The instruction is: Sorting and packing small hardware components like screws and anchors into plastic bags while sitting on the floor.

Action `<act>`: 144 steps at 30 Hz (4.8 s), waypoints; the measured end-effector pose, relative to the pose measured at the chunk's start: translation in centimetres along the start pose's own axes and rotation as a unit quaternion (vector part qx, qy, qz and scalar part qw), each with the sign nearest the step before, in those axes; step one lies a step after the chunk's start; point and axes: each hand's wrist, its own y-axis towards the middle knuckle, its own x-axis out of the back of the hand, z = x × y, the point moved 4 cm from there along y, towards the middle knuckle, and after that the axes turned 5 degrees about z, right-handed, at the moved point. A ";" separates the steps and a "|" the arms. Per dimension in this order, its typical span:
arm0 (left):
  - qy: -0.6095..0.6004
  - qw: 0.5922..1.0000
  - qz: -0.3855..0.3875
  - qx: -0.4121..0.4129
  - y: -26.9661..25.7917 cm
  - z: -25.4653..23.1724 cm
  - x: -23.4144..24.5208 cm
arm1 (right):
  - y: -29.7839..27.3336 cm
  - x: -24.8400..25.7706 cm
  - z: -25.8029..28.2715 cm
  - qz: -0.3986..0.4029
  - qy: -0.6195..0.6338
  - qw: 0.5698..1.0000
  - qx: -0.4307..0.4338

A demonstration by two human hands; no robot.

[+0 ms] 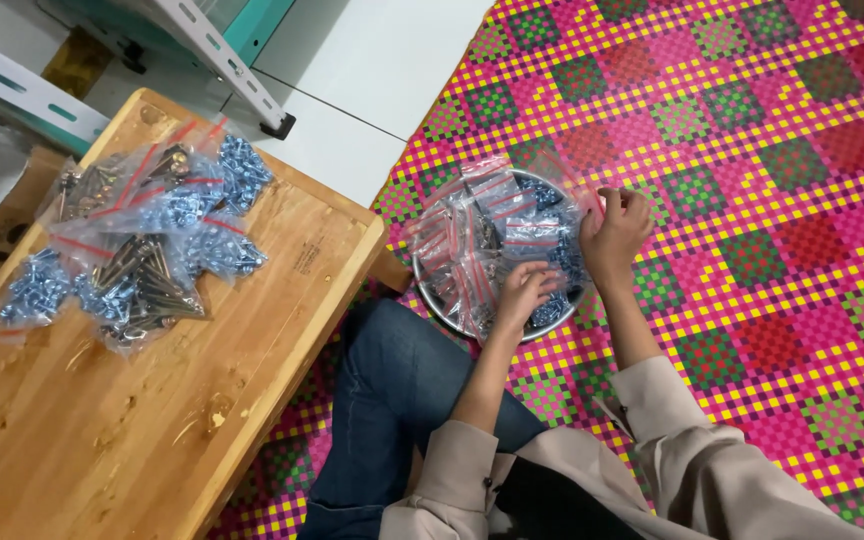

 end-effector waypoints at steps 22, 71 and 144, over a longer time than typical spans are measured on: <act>-0.061 0.976 -0.144 -0.151 -11.9 -6.7 12.1 | -5.2 5.7 8.6 0.079 0.126 0.989 0.011; -0.224 0.878 -0.387 -0.171 -36.8 6.4 26.9 | -27.4 15.0 39.8 0.446 0.520 0.621 0.380; -0.137 0.762 -0.325 -0.544 -45.8 -19.9 25.7 | -8.8 25.4 58.1 0.387 0.723 0.453 0.351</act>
